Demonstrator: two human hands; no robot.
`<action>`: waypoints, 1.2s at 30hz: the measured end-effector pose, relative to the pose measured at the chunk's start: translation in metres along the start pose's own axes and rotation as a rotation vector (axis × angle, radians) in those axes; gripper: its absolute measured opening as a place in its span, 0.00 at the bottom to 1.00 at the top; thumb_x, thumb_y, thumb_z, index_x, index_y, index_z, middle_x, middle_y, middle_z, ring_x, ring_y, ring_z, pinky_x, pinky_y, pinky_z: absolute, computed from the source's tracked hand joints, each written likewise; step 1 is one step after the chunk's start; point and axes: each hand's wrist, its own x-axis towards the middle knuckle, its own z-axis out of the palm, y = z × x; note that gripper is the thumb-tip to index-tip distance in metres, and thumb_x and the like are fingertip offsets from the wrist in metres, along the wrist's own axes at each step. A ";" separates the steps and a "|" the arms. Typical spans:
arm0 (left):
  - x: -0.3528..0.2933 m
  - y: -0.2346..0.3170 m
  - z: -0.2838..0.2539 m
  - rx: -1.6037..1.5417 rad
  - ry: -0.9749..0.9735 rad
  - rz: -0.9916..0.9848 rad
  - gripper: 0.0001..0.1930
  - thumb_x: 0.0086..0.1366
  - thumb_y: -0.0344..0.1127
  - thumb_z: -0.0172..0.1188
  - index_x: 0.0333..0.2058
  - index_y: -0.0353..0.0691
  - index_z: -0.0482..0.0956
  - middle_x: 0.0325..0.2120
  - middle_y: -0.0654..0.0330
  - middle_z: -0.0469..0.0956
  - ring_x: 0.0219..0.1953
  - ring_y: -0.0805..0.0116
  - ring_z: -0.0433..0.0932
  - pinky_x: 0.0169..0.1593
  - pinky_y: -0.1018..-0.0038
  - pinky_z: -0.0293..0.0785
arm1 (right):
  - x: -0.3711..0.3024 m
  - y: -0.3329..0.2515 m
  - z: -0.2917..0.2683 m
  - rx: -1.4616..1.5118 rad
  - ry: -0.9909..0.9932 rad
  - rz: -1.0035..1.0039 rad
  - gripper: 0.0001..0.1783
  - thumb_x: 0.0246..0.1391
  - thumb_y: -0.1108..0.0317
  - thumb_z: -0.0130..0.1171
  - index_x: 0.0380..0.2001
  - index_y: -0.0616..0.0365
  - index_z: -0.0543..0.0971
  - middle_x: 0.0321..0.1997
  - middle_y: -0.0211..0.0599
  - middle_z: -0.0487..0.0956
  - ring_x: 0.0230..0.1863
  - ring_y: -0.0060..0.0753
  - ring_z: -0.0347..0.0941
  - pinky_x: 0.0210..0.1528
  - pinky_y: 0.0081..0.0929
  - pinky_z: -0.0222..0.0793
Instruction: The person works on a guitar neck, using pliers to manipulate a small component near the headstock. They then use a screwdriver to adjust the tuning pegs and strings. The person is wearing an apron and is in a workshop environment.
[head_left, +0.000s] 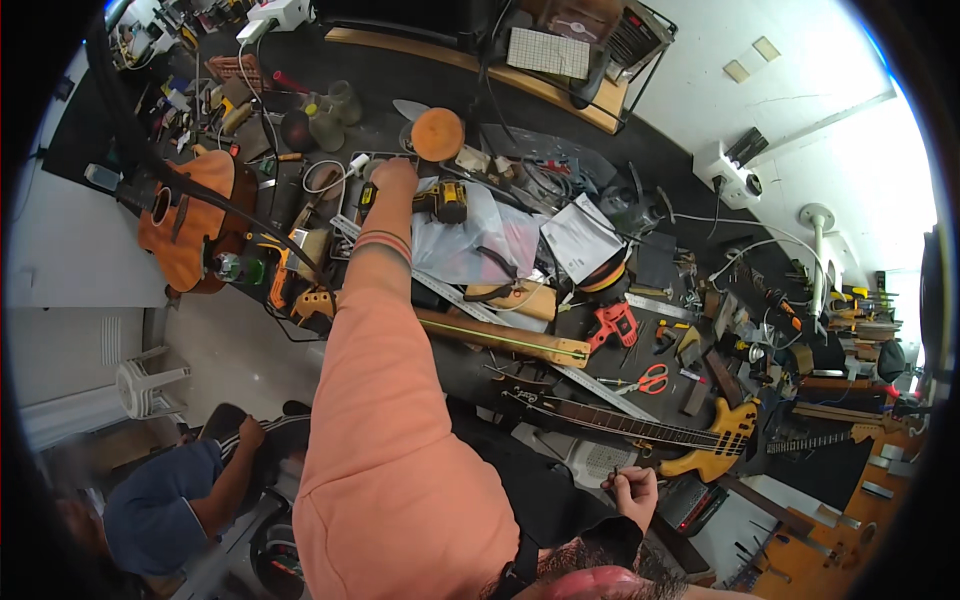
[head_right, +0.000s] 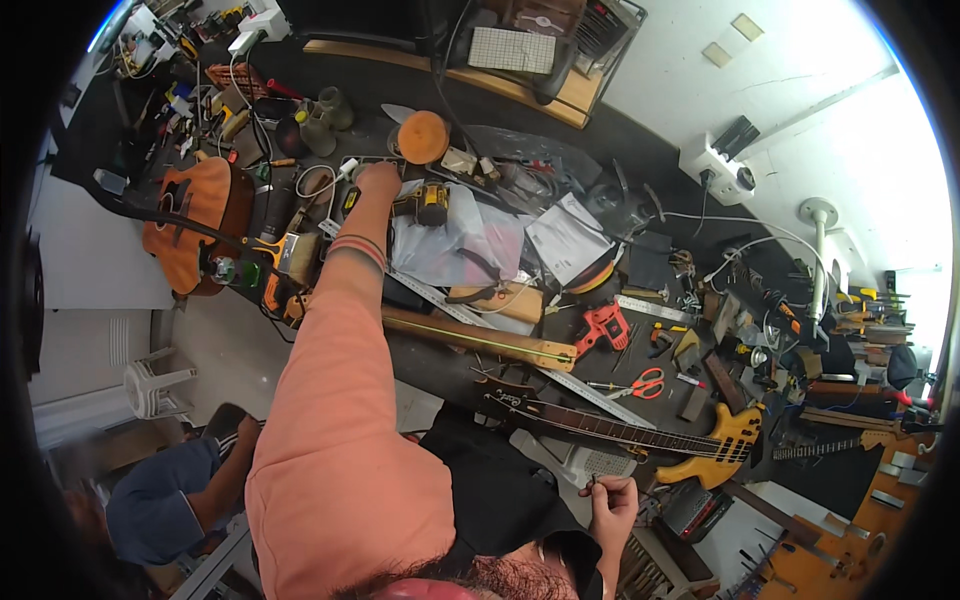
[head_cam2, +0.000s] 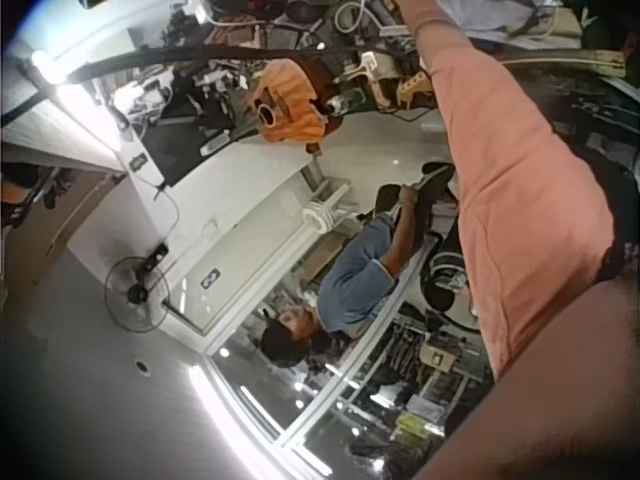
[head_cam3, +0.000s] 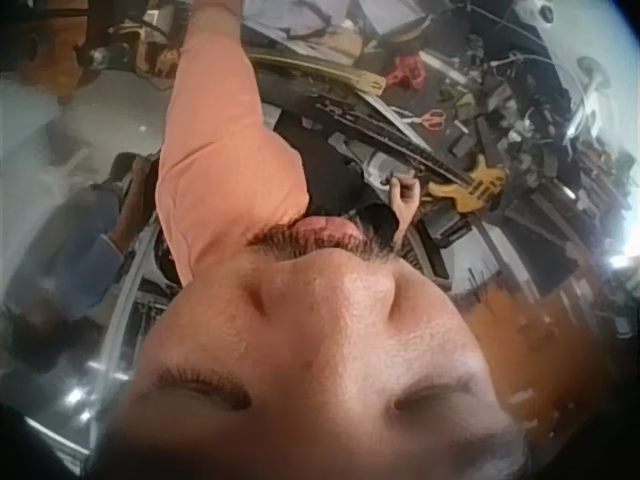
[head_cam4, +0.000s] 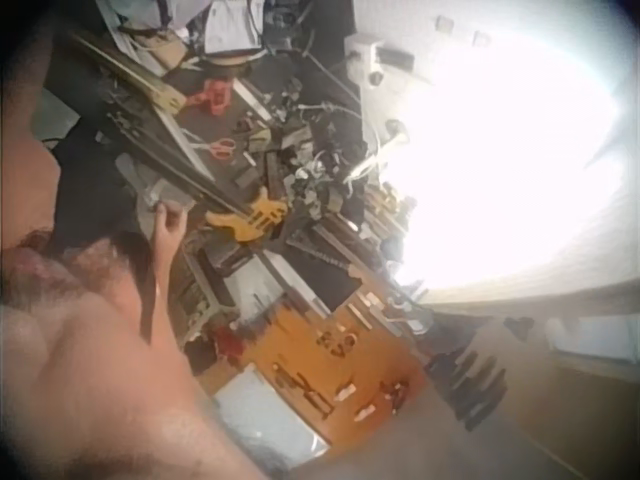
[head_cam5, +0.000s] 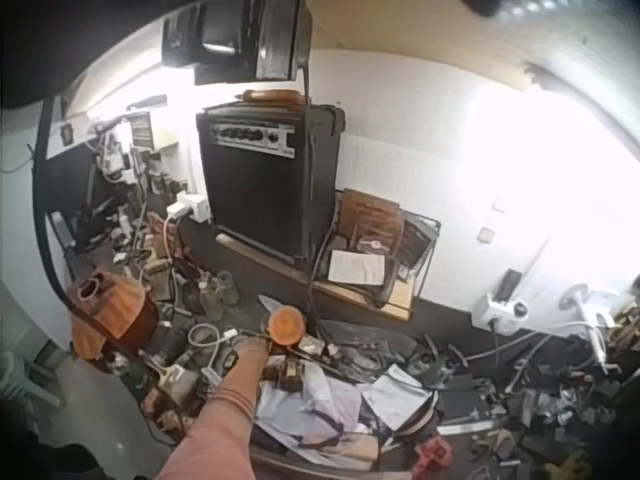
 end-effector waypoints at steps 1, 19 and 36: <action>0.003 -0.012 0.002 -0.025 0.045 0.017 0.18 0.74 0.39 0.62 0.57 0.41 0.89 0.57 0.47 0.88 0.61 0.46 0.87 0.59 0.49 0.85 | 0.004 -0.001 0.005 0.009 -0.021 -0.017 0.09 0.70 0.83 0.63 0.40 0.62 0.72 0.43 0.43 0.80 0.40 0.33 0.82 0.47 0.34 0.84; -0.193 -0.065 -0.144 -1.749 0.455 0.404 0.14 0.77 0.28 0.61 0.57 0.33 0.82 0.41 0.64 0.85 0.41 0.78 0.81 0.44 0.79 0.74 | 0.037 -0.037 0.032 -0.059 -0.255 -0.172 0.08 0.71 0.84 0.58 0.40 0.62 0.71 0.42 0.39 0.78 0.41 0.30 0.78 0.49 0.31 0.78; -0.491 -0.060 -0.156 -1.624 -0.030 0.402 0.14 0.74 0.27 0.64 0.55 0.27 0.79 0.41 0.57 0.86 0.42 0.73 0.82 0.48 0.75 0.77 | 0.059 -0.038 0.049 -0.063 -0.612 -0.191 0.05 0.70 0.84 0.60 0.42 0.64 0.75 0.46 0.41 0.79 0.43 0.29 0.80 0.52 0.28 0.79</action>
